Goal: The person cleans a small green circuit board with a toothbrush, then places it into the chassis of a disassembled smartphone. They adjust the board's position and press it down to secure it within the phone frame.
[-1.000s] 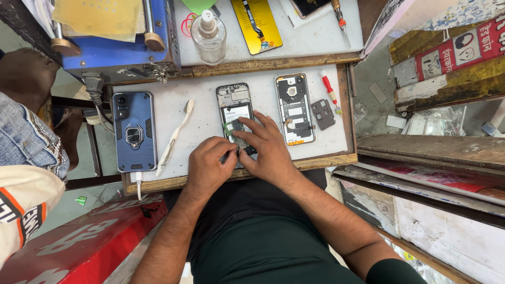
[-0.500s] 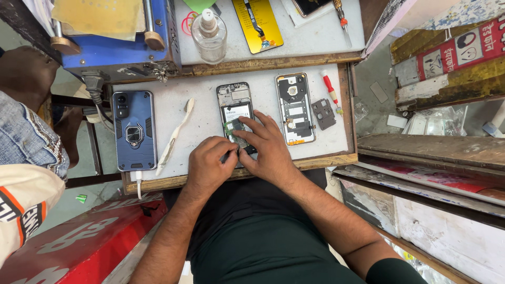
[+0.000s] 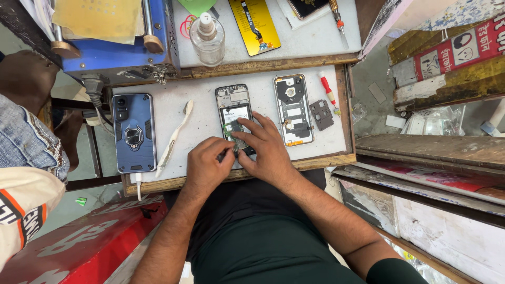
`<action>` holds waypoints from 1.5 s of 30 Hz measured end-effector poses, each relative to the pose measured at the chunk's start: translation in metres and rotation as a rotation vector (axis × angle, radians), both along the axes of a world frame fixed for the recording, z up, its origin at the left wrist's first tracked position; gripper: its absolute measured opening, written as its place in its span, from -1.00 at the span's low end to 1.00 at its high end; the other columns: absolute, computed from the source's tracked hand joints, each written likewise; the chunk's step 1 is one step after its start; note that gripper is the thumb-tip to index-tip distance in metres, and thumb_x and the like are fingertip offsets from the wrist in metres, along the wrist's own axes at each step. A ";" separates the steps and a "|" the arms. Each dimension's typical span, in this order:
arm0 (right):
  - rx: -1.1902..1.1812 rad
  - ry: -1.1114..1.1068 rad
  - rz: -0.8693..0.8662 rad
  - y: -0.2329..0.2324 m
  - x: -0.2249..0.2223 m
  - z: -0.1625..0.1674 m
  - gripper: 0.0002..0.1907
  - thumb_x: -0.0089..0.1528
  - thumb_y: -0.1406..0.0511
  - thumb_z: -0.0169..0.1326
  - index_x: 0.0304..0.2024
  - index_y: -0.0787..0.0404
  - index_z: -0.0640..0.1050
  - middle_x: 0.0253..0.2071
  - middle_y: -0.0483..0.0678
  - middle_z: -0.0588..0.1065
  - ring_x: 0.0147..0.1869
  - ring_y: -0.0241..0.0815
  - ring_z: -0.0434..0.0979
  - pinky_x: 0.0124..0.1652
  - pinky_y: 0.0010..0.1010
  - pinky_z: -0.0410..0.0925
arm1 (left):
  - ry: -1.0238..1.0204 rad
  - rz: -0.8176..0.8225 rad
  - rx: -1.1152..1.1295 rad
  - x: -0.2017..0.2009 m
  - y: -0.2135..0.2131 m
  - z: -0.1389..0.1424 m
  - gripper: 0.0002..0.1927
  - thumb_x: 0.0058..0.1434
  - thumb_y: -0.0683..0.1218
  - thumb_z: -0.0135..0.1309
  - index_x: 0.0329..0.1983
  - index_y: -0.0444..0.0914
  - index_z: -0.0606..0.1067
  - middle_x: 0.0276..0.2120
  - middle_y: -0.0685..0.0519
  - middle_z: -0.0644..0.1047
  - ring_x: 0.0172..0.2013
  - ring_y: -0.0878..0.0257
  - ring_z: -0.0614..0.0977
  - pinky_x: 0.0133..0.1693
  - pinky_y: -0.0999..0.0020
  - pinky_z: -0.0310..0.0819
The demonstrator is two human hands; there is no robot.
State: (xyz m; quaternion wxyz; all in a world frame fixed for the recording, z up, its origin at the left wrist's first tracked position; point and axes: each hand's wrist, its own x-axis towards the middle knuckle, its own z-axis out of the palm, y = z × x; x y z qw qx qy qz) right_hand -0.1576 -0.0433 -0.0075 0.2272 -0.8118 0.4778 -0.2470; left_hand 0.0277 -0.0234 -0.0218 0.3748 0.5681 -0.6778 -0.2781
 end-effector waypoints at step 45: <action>0.004 0.001 0.003 0.000 0.000 0.004 -0.56 0.12 0.30 0.25 0.09 0.10 0.62 0.34 0.01 0.42 0.57 0.20 0.16 0.46 0.19 0.06 | 0.052 -0.035 0.486 0.007 -0.021 0.011 -0.88 0.17 -0.14 0.20 -0.25 -0.20 0.67 -0.40 0.09 0.70 -0.40 0.32 0.73 -0.32 0.39 0.65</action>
